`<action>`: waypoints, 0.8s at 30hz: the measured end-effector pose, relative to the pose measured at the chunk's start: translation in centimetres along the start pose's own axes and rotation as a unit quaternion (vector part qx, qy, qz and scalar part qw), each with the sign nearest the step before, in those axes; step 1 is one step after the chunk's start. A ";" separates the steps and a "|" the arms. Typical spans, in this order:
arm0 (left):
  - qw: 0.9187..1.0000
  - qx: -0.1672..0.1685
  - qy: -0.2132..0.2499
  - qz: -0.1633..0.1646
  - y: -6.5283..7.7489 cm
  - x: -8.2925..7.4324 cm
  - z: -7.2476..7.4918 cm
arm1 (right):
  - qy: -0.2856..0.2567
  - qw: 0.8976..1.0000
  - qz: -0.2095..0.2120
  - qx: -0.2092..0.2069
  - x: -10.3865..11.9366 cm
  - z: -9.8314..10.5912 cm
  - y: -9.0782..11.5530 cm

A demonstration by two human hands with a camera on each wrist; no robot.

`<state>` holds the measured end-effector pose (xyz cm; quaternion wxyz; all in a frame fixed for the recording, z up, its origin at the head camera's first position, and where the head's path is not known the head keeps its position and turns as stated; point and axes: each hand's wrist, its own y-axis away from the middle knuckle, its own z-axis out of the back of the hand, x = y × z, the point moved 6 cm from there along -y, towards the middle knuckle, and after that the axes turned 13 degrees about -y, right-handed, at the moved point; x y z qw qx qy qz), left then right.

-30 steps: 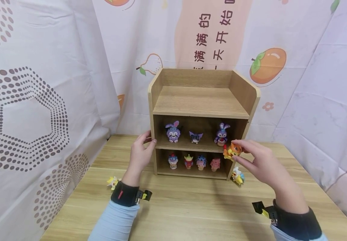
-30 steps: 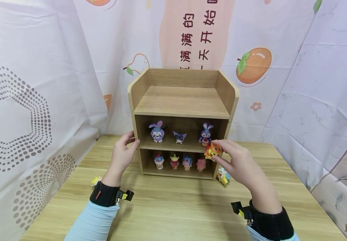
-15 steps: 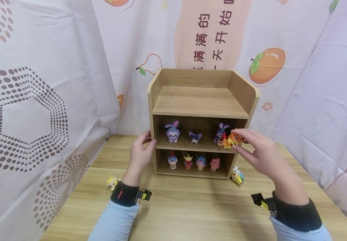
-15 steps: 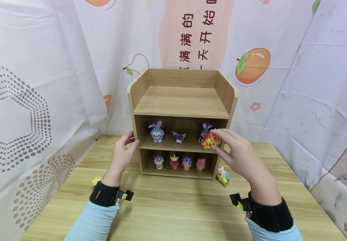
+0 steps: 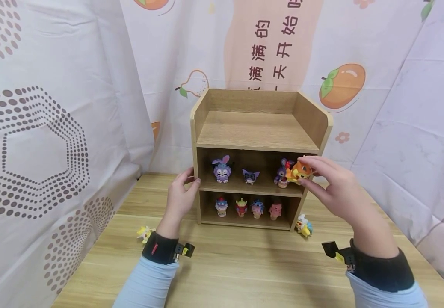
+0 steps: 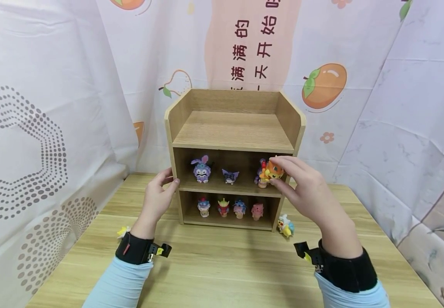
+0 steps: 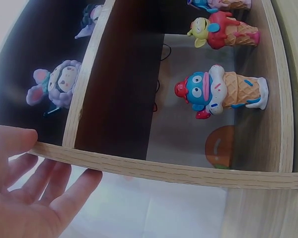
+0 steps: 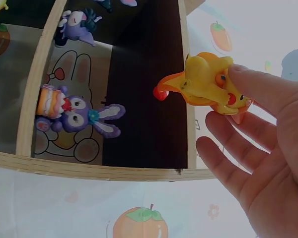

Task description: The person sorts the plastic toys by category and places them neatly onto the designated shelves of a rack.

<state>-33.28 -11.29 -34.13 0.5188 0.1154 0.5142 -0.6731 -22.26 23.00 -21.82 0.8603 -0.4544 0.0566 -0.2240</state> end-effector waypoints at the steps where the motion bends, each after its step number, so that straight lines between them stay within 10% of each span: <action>1: 1.000 0.000 0.001 -0.001 0.0 0.0 0.0 | -0.001 1.000 0.004 0.000 0.1 0.1 -0.1; 24: 1.000 0.005 -0.001 0.006 -0.1 0.2 -0.1 | 0.022 0.999 0.030 -0.028 1.5 1.4 -2.1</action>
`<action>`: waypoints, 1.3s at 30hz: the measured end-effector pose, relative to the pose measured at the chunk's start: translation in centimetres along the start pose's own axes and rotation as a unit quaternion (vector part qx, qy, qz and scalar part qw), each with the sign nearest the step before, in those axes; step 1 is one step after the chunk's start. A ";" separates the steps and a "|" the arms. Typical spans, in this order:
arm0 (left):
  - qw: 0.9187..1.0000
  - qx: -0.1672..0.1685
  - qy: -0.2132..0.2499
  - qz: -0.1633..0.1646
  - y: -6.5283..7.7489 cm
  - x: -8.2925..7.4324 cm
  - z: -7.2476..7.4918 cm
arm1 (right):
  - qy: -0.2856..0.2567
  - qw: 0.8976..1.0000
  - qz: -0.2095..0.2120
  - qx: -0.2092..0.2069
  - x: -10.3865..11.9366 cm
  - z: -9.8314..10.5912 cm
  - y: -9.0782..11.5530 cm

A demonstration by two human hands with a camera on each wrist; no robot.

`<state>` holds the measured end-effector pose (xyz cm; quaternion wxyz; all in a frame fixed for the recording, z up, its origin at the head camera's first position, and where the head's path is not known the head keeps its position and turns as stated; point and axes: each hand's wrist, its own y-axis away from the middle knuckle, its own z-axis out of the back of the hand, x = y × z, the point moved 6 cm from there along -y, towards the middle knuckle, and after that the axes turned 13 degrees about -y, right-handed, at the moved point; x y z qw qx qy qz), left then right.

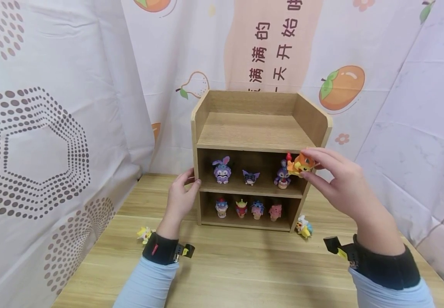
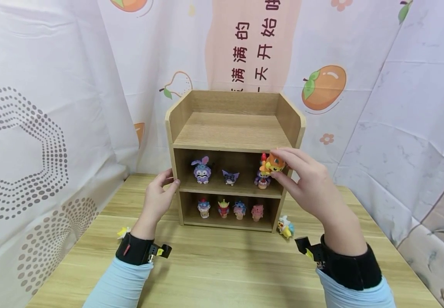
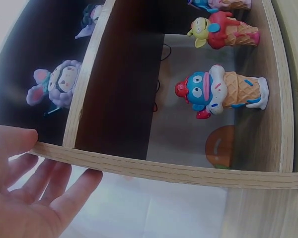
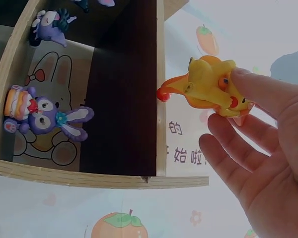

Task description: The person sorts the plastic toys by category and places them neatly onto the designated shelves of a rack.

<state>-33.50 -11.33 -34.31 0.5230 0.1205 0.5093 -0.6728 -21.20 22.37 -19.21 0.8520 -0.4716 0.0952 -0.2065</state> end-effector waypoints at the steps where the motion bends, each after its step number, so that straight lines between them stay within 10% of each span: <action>1: 1.000 0.000 0.000 0.000 0.0 0.0 0.0 | 0.000 1.000 0.001 0.000 0.0 0.0 -0.1; 39: 1.000 0.002 0.003 0.002 0.1 -0.1 -0.1 | 0.066 0.994 -0.087 0.031 -3.9 0.9 -4.8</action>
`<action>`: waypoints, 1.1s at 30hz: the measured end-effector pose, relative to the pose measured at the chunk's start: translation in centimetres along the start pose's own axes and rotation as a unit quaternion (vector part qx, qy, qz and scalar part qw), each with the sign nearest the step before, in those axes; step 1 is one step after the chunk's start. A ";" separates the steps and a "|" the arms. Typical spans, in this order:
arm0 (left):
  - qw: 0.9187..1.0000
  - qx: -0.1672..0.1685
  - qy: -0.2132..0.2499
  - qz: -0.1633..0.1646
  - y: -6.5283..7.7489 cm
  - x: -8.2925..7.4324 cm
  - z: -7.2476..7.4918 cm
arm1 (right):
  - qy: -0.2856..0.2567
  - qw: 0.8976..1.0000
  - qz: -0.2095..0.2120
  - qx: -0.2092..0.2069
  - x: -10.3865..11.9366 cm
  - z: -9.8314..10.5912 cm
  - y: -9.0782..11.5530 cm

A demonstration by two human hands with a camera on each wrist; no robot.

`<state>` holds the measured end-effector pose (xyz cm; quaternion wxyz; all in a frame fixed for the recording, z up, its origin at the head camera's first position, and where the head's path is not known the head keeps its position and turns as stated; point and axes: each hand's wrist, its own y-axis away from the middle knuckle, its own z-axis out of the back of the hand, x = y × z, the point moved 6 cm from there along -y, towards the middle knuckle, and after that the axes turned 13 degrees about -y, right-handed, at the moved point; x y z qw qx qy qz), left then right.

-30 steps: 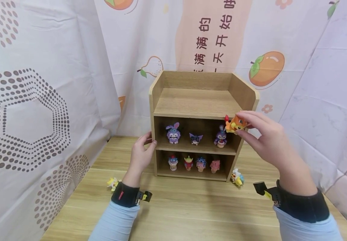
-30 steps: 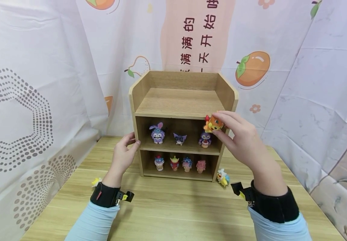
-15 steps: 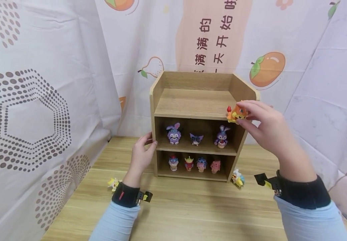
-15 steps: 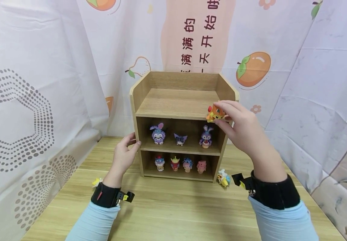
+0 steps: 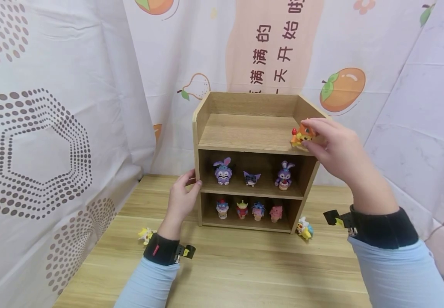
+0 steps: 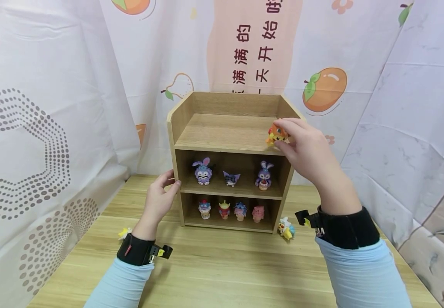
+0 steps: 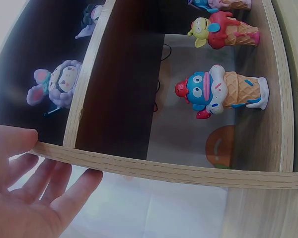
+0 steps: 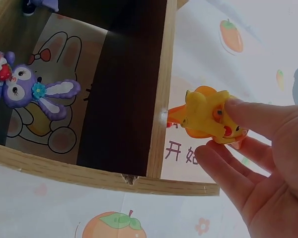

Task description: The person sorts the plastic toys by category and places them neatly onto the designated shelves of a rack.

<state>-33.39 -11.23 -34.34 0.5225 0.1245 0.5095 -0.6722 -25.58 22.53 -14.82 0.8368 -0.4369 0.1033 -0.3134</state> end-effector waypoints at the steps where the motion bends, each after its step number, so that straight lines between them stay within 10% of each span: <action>1: 1.000 0.001 0.001 0.000 0.0 0.0 0.0 | 0.002 1.000 -0.004 0.002 -0.1 -0.1 -0.1; 33: 1.000 -0.001 0.000 -0.008 -0.1 0.1 0.0 | 0.044 0.982 -0.156 0.093 -3.4 -3.1 -2.4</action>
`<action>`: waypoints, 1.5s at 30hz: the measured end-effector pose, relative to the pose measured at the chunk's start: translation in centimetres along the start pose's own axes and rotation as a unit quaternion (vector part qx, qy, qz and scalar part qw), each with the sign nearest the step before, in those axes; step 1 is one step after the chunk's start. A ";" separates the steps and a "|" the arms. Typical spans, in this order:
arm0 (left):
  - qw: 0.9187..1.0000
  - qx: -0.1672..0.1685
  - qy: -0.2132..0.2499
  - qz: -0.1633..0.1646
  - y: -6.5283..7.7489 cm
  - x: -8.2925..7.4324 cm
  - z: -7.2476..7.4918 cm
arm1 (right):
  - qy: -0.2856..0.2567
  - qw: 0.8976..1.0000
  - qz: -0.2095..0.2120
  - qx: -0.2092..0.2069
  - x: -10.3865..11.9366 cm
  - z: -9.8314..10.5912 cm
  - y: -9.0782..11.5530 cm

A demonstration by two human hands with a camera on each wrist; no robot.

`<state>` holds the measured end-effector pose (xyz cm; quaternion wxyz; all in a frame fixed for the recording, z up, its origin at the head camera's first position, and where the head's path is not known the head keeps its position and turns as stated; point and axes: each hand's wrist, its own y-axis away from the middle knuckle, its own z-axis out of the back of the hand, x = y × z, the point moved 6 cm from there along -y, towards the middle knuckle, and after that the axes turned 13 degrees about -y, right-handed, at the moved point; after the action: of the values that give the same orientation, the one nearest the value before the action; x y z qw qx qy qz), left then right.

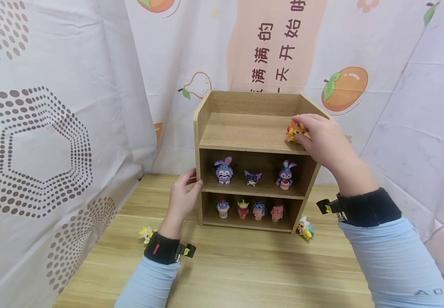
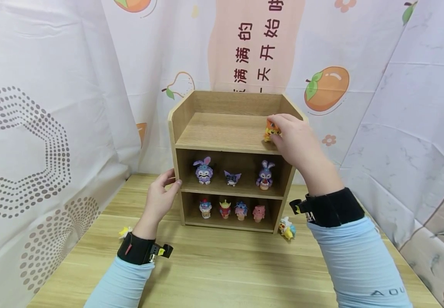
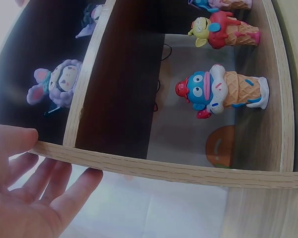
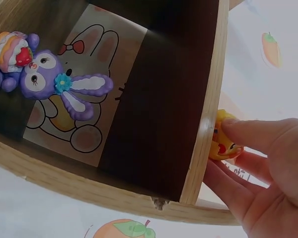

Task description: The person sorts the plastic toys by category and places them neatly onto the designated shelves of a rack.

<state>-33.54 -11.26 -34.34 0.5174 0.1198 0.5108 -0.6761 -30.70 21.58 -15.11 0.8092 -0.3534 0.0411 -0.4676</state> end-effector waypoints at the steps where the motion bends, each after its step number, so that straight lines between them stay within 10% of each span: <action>1: 1.000 0.000 0.000 -0.001 0.0 0.0 0.0 | 0.002 1.000 0.000 0.000 0.0 0.0 -0.1; 45: 1.000 0.000 0.001 -0.003 0.0 0.0 0.0 | 0.047 0.999 -0.024 0.010 0.2 -0.4 -0.5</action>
<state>-33.55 -11.26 -34.32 0.5149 0.1187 0.5118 -0.6773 -31.13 21.00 -15.04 0.7986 -0.3238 0.0658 -0.5031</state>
